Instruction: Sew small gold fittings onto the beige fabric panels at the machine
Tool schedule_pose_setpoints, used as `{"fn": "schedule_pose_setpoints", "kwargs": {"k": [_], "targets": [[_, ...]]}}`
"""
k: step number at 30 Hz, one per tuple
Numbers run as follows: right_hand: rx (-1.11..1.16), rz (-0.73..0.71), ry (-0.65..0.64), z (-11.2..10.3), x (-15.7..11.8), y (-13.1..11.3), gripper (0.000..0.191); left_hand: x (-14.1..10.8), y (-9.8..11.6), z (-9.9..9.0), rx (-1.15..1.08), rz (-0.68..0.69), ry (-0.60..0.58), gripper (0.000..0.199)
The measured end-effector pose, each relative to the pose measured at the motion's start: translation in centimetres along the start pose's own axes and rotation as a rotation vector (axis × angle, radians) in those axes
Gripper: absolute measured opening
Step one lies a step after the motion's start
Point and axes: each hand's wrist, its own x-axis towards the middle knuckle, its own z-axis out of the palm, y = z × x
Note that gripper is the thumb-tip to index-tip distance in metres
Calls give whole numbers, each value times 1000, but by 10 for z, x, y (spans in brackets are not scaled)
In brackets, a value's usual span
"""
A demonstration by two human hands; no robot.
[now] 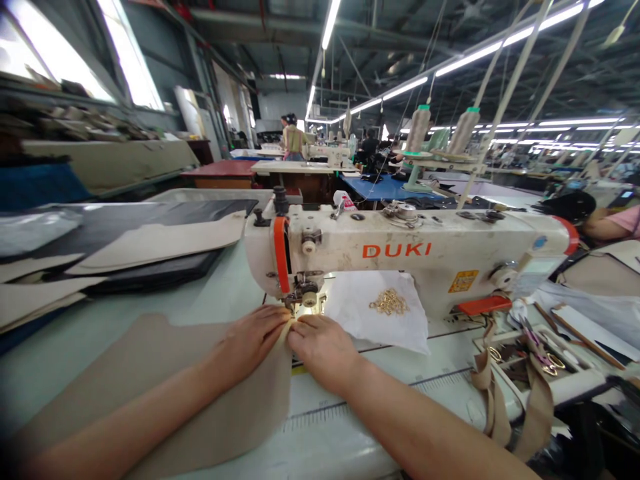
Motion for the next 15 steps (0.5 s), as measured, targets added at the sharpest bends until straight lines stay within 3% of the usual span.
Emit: {"fn": "schedule_pose_setpoints", "kwargs": {"k": [5,15], "targets": [[31,-51,-16,0,-5,-2,9,-2,8,-6,11,-71,-8,24],[18,-65,-83,-4,0,-1,9,-4,3,-1,42,-9,-39,27]]}}
